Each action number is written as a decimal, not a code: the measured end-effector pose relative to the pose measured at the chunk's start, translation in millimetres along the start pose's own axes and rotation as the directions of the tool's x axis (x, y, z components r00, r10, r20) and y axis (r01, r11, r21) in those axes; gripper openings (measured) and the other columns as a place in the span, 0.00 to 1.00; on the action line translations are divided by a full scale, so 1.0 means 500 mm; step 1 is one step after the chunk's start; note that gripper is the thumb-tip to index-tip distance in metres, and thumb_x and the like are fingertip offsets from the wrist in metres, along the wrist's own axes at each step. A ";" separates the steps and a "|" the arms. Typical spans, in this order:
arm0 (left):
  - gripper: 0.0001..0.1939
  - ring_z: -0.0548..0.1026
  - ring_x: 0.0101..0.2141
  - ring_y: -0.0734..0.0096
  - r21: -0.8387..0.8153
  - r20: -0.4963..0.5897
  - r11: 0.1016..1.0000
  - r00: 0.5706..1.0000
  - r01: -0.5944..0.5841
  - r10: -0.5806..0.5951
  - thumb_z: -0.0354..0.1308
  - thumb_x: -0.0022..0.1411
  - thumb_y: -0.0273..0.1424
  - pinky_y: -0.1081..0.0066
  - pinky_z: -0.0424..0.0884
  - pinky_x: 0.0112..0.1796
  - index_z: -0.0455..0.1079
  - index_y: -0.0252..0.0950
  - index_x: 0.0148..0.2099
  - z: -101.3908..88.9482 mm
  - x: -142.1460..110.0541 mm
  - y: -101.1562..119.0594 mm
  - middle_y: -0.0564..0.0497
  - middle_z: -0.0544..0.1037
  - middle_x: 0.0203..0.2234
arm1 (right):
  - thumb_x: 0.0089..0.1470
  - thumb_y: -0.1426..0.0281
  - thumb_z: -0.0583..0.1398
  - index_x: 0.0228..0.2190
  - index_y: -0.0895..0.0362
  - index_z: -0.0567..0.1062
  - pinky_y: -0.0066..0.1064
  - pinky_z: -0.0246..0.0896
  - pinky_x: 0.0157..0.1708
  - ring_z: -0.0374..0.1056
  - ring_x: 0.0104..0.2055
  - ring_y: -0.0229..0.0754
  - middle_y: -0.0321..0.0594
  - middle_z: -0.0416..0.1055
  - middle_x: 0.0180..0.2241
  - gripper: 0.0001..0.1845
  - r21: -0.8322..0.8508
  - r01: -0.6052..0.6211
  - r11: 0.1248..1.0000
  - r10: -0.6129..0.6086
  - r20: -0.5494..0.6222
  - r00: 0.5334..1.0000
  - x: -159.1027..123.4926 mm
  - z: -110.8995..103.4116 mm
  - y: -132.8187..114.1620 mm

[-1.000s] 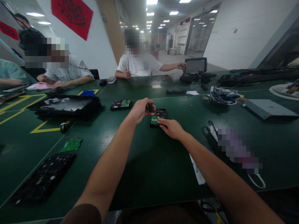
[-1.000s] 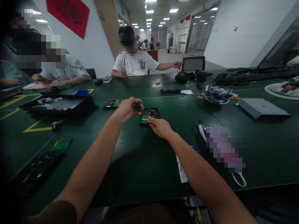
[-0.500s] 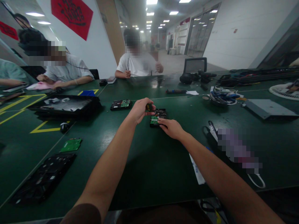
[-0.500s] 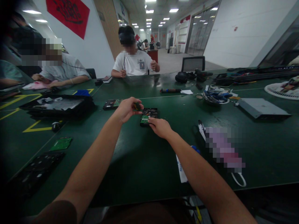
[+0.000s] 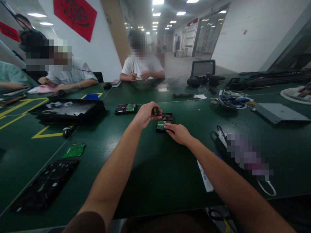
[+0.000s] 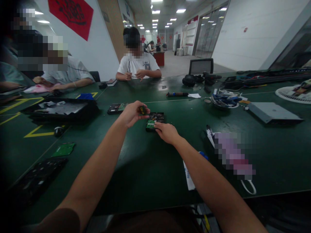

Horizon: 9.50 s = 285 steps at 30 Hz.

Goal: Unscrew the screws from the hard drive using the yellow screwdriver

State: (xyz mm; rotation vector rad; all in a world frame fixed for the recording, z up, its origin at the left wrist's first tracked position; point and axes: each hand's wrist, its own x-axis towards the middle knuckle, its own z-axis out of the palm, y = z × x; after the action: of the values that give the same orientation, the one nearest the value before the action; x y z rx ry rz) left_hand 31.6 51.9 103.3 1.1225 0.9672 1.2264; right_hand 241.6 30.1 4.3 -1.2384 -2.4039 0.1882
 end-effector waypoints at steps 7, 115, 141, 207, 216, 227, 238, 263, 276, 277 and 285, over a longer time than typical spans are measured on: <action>0.12 0.74 0.34 0.65 0.060 0.003 0.998 1.000 0.003 -0.003 0.59 0.56 0.36 0.66 0.77 0.33 0.76 0.32 0.35 -0.006 0.001 0.002 0.45 0.75 0.30 | 0.67 0.63 0.57 0.57 0.46 0.76 0.45 0.69 0.58 0.72 0.59 0.49 0.34 0.70 0.63 0.19 0.012 0.000 1.000 0.000 0.002 1.000 0.000 0.000 0.001; 0.13 0.79 0.27 0.66 0.163 0.072 0.973 0.982 0.162 -0.175 0.58 0.62 0.39 0.68 0.73 0.28 0.72 0.33 0.41 -0.015 -0.011 0.024 0.41 0.80 0.37 | 0.67 0.63 0.57 0.57 0.46 0.76 0.44 0.70 0.58 0.73 0.58 0.50 0.34 0.70 0.62 0.19 0.005 0.010 1.000 -0.010 0.002 1.000 0.001 -0.001 0.001; 0.14 0.78 0.24 0.67 0.192 0.002 0.974 0.992 0.123 -0.126 0.56 0.60 0.41 0.70 0.70 0.24 0.72 0.34 0.37 -0.011 -0.009 0.018 0.42 0.80 0.36 | 0.68 0.63 0.56 0.58 0.47 0.75 0.44 0.69 0.59 0.72 0.59 0.49 0.34 0.70 0.63 0.19 -0.005 0.016 1.000 -0.016 0.006 1.000 0.000 0.000 0.002; 0.15 0.73 0.22 0.70 0.278 -0.038 0.955 0.995 0.100 -0.093 0.54 0.59 0.42 0.71 0.64 0.22 0.74 0.35 0.37 -0.008 -0.006 0.017 0.42 0.80 0.34 | 0.67 0.63 0.57 0.57 0.45 0.76 0.45 0.69 0.59 0.72 0.59 0.49 0.34 0.70 0.63 0.19 0.019 -0.009 1.000 0.009 0.011 1.000 0.000 -0.005 -0.003; 0.15 0.76 0.22 0.68 0.241 0.000 0.964 0.994 0.110 -0.114 0.56 0.60 0.42 0.71 0.65 0.22 0.70 0.35 0.38 -0.006 -0.008 0.017 0.42 0.81 0.33 | 0.67 0.63 0.57 0.57 0.46 0.76 0.44 0.69 0.59 0.72 0.59 0.49 0.34 0.70 0.63 0.19 0.023 -0.004 1.000 0.004 0.015 1.000 0.000 -0.009 -0.005; 0.14 0.72 0.21 0.71 0.250 0.059 0.962 0.990 0.111 -0.129 0.55 0.58 0.40 0.70 0.65 0.22 0.74 0.35 0.36 -0.007 -0.017 0.024 0.40 0.81 0.35 | 0.67 0.63 0.57 0.58 0.47 0.75 0.44 0.69 0.59 0.72 0.59 0.49 0.34 0.69 0.64 0.20 0.007 -0.004 1.000 0.004 0.023 1.000 0.000 -0.009 -0.005; 0.15 0.74 0.22 0.72 0.297 0.033 0.953 0.997 0.059 -0.072 0.56 0.59 0.40 0.72 0.64 0.22 0.75 0.34 0.38 -0.012 -0.013 0.023 0.42 0.81 0.35 | 0.67 0.63 0.57 0.57 0.47 0.76 0.44 0.69 0.59 0.72 0.59 0.49 0.34 0.70 0.63 0.19 0.019 0.014 1.000 -0.014 -0.009 1.000 -0.001 0.000 0.003; 0.13 0.73 0.22 0.73 0.361 0.043 0.933 0.999 0.011 -0.028 0.56 0.61 0.37 0.72 0.62 0.23 0.76 0.34 0.38 -0.008 -0.012 0.020 0.45 0.80 0.32 | 0.67 0.63 0.57 0.57 0.46 0.76 0.43 0.69 0.59 0.72 0.59 0.49 0.34 0.70 0.63 0.19 0.011 0.014 1.000 -0.014 0.000 1.000 0.001 0.001 0.003; 0.12 0.72 0.22 0.73 0.351 0.045 0.936 0.998 0.032 -0.050 0.55 0.60 0.37 0.71 0.63 0.23 0.74 0.35 0.38 -0.009 -0.011 0.020 0.44 0.80 0.35 | 0.68 0.63 0.57 0.57 0.47 0.76 0.44 0.69 0.59 0.72 0.59 0.49 0.34 0.70 0.63 0.19 0.010 0.003 1.000 -0.003 0.015 1.000 0.001 -0.005 -0.001; 0.12 0.72 0.22 0.72 0.324 0.049 0.944 0.996 0.056 -0.076 0.55 0.60 0.38 0.71 0.64 0.23 0.73 0.35 0.39 -0.008 -0.011 0.020 0.43 0.81 0.36 | 0.68 0.63 0.57 0.57 0.46 0.76 0.44 0.69 0.59 0.72 0.59 0.49 0.34 0.69 0.63 0.19 0.010 -0.001 1.000 0.001 0.016 1.000 0.001 -0.006 -0.003; 0.14 0.72 0.23 0.73 0.391 0.030 0.920 0.999 -0.002 -0.010 0.54 0.60 0.38 0.72 0.64 0.24 0.76 0.34 0.37 -0.009 -0.012 0.021 0.45 0.79 0.32 | 0.68 0.64 0.57 0.58 0.46 0.75 0.46 0.70 0.58 0.73 0.59 0.50 0.35 0.69 0.64 0.20 0.022 -0.021 1.000 0.021 0.032 0.999 -0.001 -0.015 -0.010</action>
State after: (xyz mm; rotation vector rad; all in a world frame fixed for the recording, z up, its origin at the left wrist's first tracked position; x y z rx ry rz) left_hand 24.5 46.5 112.6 1.4457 1.2250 1.0310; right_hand 241.3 26.2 12.3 -1.2602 -2.4099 0.2415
